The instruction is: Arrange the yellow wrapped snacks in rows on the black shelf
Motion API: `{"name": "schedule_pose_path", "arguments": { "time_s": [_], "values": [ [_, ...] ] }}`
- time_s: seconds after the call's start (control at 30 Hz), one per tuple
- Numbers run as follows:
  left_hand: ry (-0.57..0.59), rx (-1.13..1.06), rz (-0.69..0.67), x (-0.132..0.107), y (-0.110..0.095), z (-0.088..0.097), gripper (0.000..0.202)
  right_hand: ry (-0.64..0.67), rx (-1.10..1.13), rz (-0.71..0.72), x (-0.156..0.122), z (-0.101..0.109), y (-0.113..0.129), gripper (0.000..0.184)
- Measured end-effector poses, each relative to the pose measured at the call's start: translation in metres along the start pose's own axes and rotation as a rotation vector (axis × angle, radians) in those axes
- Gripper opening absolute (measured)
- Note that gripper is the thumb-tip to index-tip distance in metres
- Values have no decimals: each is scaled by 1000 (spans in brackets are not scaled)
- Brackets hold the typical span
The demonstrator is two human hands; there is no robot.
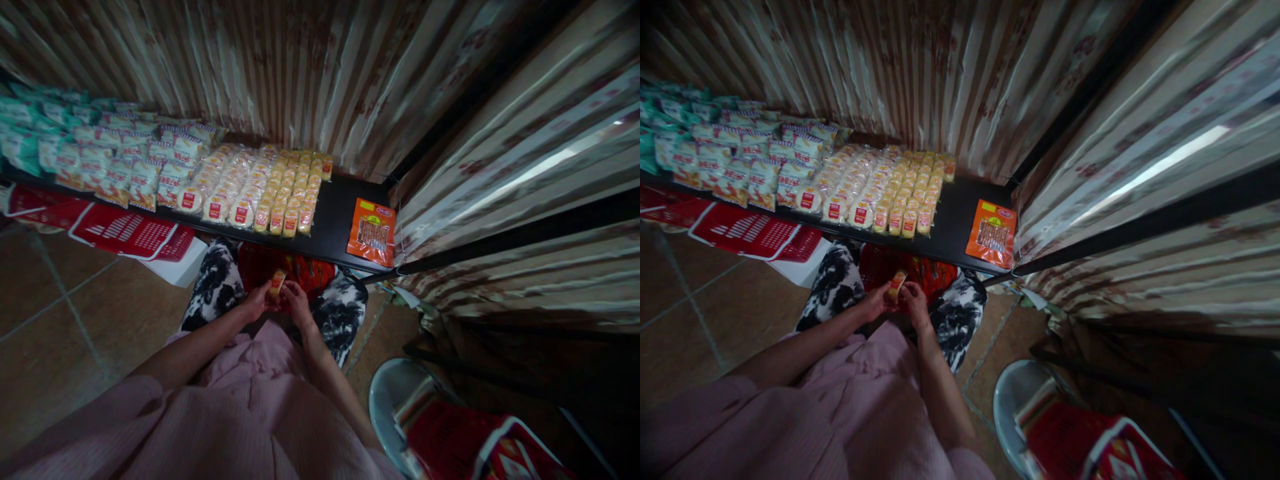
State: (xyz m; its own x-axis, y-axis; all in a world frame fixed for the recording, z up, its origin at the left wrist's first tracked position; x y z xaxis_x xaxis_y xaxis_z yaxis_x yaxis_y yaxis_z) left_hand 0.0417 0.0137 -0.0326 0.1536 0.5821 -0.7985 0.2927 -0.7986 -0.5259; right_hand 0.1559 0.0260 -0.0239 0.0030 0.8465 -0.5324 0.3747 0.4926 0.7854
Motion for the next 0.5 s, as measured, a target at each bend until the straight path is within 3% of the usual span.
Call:
{"name": "schedule_pose_path", "arguments": {
  "time_s": [0.23, 0.37, 0.5],
  "values": [
    [-1, -32, 20, -3, 4, -2, 38, -4, 10, -4, 2, 2, 0, 42],
    [64, -49, 38, -6, 3, -10, 40, 8, 68, 51, -1, 0, 7, 44],
    [99, -67, 60, -9, 2, -14, 41, -1, 67, 54, -5, -3, 12, 59]
  ]
}}
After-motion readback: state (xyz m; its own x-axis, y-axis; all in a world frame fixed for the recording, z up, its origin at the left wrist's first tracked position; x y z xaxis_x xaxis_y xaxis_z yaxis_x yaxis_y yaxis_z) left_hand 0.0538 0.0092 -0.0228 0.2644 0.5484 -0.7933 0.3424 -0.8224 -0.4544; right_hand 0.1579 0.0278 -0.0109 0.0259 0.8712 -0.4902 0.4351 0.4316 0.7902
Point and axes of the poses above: each hand's wrist, its own x-axis towards the middle knuckle, its own z-axis out of the back of the hand, y = z × x, the point moved 9 cm from there along x, towards the middle knuckle, and after that the axes turned 1 degree about -z, right-handed, at the moved point
